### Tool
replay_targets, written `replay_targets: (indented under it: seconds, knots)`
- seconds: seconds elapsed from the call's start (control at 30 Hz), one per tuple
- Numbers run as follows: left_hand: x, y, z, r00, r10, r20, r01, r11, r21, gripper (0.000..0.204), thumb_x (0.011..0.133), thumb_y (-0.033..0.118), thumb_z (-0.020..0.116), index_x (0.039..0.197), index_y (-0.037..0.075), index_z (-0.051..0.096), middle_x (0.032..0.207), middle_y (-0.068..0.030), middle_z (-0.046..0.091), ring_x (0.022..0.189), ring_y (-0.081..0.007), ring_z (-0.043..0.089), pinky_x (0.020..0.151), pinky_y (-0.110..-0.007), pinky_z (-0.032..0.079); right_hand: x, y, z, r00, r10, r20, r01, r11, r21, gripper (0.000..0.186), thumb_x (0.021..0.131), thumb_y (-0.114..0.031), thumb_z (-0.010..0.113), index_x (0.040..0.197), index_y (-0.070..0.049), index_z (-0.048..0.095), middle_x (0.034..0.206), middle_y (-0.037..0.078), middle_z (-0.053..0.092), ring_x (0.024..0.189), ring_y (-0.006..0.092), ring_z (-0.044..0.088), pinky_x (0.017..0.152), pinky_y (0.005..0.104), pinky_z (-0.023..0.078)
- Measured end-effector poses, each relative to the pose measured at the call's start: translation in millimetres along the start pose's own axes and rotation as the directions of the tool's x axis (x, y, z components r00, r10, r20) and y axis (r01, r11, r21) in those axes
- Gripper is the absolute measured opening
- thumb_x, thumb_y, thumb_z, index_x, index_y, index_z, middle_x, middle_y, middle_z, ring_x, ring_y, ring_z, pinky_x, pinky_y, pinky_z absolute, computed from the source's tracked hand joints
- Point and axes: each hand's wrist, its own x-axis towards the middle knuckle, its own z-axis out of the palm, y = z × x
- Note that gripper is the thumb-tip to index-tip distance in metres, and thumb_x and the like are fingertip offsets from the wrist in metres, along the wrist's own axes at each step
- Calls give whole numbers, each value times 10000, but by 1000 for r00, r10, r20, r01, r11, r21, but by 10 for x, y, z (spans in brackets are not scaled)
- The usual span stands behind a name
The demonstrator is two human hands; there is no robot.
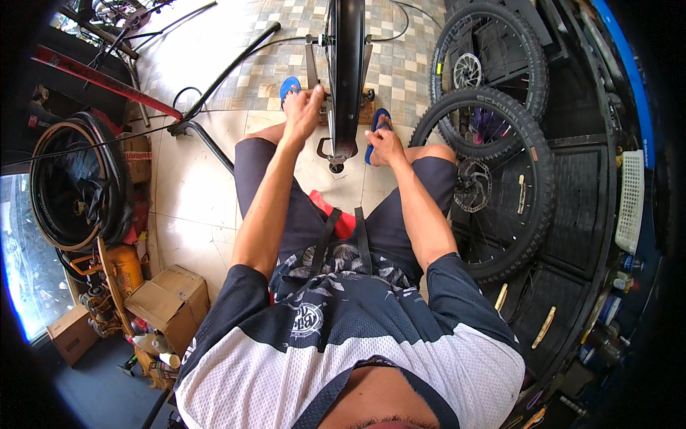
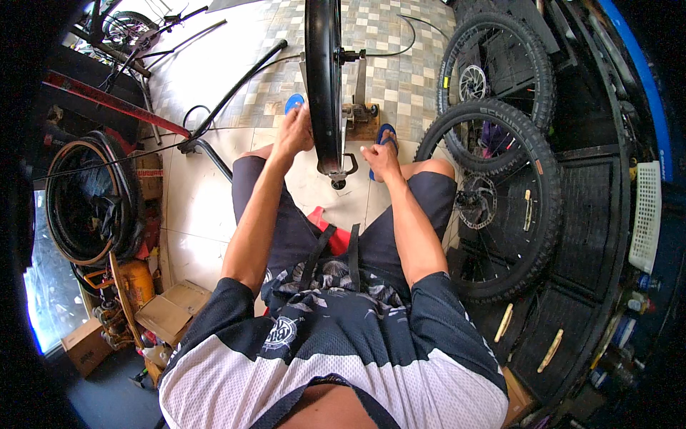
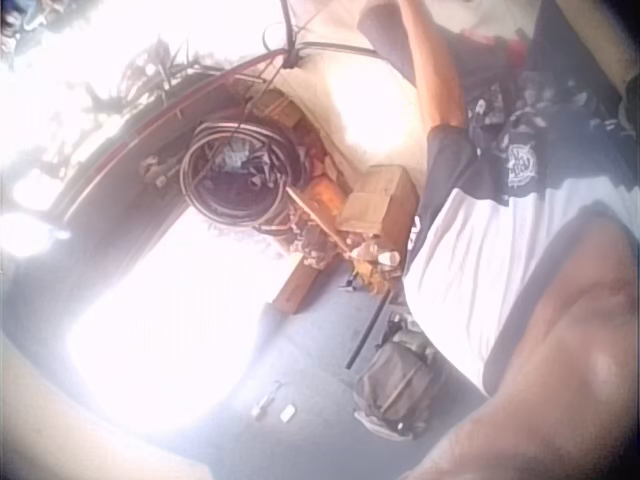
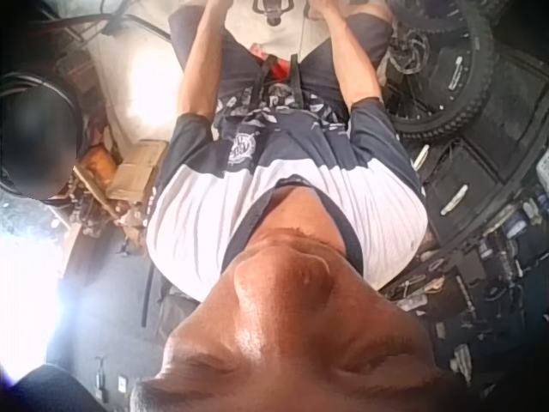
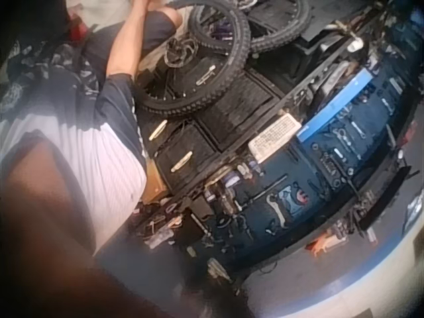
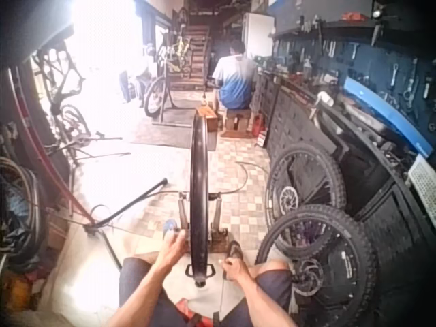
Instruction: The person sits cross-legged and uses a spoke wrench to adjust the spokes on a bicycle wheel mounted on a truing stand. They rotate the wheel and tighten or loosen individual spokes to true the rim.
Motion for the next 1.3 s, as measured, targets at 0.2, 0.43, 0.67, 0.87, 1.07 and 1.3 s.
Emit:
replay_targets:
  seconds: [0.2, 0.43, 0.67, 0.87, 1.07, 1.3]
  knots:
    - [-151, -11, 55, 961, -150, 234, 204, 952, -229, 567, 984, 532, 539, 944, -18, 669, 841, -47, 639, 779, -131, 580, 726, -266, 471, -18, -29, -1, 999, 37, 20, -38, 999, 24, 468, 892, -438, 658, 715, -5, 657, 584, 79, 615, 548, 172, 587, 536, 348, 449]
    - [36, 801, -236, 991, -56, 125, 104, 899, -426, 455, 991, 463, 570, 1031, 19, 662, 954, -48, 691, 911, -111, 625, 798, -268, 483, -17, -66, -14, 998, 62, 24, -62, 998, -34, 478, 891, -441, 655, 716, 3, 651, 594, 94, 616, 557, 185, 586, 552, 366, 455]
    - [144, 101, -77, 992, -122, -18, 117, 978, -175, 548, 966, 515, 573, 1057, -16, 675, 1059, -142, 685, 929, -253, 629, 832, -373, 474, -19, -50, -29, 999, 19, 28, -18, 999, -28, 473, 892, -439, 653, 725, 4, 659, 599, 97, 621, 567, 188, 594, 568, 364, 464]
    - [-127, -317, 98, 965, -231, 122, 254, 939, -231, 587, 971, 548, 547, 980, -19, 699, 899, -97, 686, 877, -229, 650, 818, -344, 486, -22, -36, 3, 998, 53, 40, -53, 999, -4, 472, 894, -444, 653, 726, -3, 664, 598, 87, 620, 569, 179, 594, 568, 353, 464]
    - [-81, 522, -132, 946, -263, 191, 314, 892, -325, 484, 981, 502, 567, 962, 36, 696, 892, -46, 695, 897, -122, 640, 756, -270, 476, -15, -41, -8, 997, 59, 48, -57, 998, -27, 474, 894, -447, 655, 739, 0, 676, 601, 91, 625, 574, 180, 600, 571, 354, 466]
    - [97, 532, -200, 993, -113, 46, 121, 882, -454, 461, 984, 492, 566, 998, 50, 699, 922, -49, 685, 833, -125, 606, 731, -275, 454, -30, -55, -15, 998, 59, 34, -59, 998, -14, 480, 889, -452, 661, 744, 6, 682, 607, 102, 634, 571, 186, 603, 572, 361, 467]
